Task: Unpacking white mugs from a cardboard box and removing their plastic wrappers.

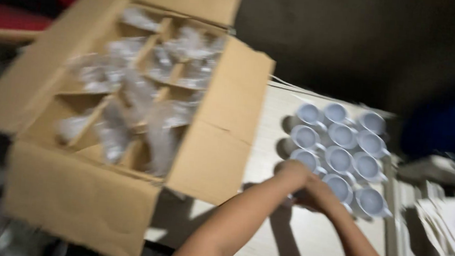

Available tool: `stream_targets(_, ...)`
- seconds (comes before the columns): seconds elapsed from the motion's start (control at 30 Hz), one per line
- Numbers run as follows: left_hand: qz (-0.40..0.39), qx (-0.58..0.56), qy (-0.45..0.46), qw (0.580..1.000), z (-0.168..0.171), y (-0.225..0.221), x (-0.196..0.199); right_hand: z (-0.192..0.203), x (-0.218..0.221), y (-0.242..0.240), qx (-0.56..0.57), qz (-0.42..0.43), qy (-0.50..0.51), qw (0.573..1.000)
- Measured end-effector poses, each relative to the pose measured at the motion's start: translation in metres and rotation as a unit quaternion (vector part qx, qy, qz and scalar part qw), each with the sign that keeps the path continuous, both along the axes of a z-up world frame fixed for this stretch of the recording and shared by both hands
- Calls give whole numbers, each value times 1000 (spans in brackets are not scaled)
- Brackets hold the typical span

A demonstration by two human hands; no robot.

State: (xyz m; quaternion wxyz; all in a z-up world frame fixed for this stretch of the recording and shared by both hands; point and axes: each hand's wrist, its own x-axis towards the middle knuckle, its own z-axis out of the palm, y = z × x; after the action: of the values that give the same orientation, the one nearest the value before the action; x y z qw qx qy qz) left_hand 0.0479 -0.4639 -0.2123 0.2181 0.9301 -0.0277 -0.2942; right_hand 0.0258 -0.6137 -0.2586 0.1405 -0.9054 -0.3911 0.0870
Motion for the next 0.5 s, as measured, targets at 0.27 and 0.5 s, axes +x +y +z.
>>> stream_targets(0.27, -115, -368, -350, 854, 119, 161, 54, 159, 45, 125, -3, -73, -86, 994)
stream_targets(0.5, 262, 84, -420, 865, 205, 457, -32, 233, 28, 288, 169, 78, -217, 958)
